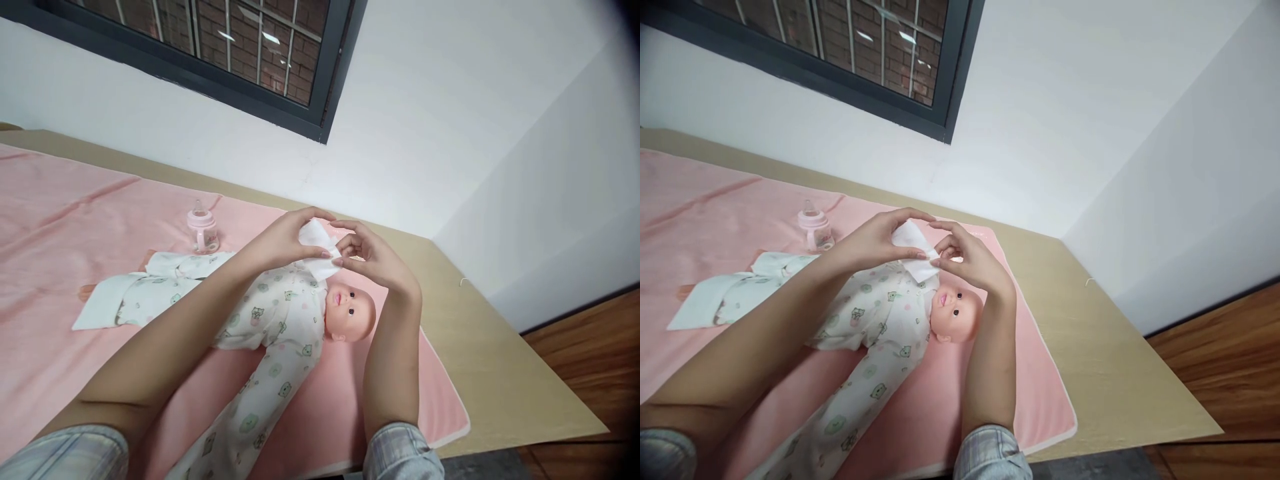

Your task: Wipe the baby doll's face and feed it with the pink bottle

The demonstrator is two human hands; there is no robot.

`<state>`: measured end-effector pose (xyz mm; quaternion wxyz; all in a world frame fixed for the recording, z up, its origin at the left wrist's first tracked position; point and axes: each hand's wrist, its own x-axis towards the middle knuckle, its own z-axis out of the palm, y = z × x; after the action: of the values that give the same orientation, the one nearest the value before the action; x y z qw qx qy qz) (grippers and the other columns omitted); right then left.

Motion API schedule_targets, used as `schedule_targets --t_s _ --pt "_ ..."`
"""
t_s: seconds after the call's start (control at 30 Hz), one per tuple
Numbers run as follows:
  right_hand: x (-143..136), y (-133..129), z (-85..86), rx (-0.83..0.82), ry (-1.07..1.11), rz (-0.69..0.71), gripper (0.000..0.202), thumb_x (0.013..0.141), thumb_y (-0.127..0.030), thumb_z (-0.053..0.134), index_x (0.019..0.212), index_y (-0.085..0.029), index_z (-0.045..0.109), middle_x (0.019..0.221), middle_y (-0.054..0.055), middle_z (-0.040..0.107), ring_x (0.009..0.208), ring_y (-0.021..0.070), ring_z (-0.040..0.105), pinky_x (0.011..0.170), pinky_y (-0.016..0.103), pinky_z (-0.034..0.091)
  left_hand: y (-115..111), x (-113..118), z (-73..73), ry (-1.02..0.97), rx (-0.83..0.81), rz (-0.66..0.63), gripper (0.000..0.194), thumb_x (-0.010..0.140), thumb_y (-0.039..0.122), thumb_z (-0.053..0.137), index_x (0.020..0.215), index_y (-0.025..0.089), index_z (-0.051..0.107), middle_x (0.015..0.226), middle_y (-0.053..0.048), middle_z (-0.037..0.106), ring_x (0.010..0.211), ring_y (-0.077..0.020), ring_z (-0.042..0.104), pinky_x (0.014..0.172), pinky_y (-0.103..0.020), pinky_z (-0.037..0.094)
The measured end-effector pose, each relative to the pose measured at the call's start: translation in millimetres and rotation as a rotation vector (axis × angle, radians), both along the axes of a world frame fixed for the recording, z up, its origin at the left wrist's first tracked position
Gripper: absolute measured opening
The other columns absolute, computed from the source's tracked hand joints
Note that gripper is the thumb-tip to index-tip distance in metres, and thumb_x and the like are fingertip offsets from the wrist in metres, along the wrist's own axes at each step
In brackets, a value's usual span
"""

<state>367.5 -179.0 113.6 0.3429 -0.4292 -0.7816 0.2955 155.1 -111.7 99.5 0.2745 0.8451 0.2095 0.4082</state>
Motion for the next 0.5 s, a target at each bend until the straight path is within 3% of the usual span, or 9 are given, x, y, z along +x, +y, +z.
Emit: schedule_targets --t_s 0.23,0.37,0.5 --pt "1.8 0.0 1.3 0.053 -0.003 -0.043 0.042 0.086 -0.034 0.063 0.126 -0.025 0.055 0.087 0.001 0.062 0.083 0.0141 0.059 0.085 0.034 0.051 -1.4 -4.5 3.3 0.044 -0.028 -0.026 0.05 0.073 0.035 0.078 0.119 0.021 0.063 0.127 -0.004 0.063 0.119 -0.0263 0.056 0.1 -0.036 0.042" --pt "4.0 -3.1 2.4 0.048 -0.021 -0.06 0.039 0.087 -0.036 0.062 0.124 -0.026 0.057 0.085 0.001 0.061 0.081 0.014 0.058 0.083 0.034 0.051 -1.6 -7.4 5.3 0.107 -0.096 -0.022 0.042 0.074 0.038 0.076 0.111 0.02 0.066 0.112 -0.004 0.068 0.103 -0.0258 0.062 0.085 -0.033 0.046" --pt "5.9 -5.3 2.5 0.064 -0.009 -0.1 0.038 0.087 -0.037 0.062 0.123 -0.026 0.058 0.089 0.002 0.062 0.081 0.0145 0.058 0.08 0.033 0.051 -1.3 -9.2 6.8 0.232 -0.168 -0.04 0.03 0.074 0.041 0.073 0.09 0.016 0.069 0.085 -0.002 0.069 0.077 -0.0214 0.062 0.062 -0.027 0.042"
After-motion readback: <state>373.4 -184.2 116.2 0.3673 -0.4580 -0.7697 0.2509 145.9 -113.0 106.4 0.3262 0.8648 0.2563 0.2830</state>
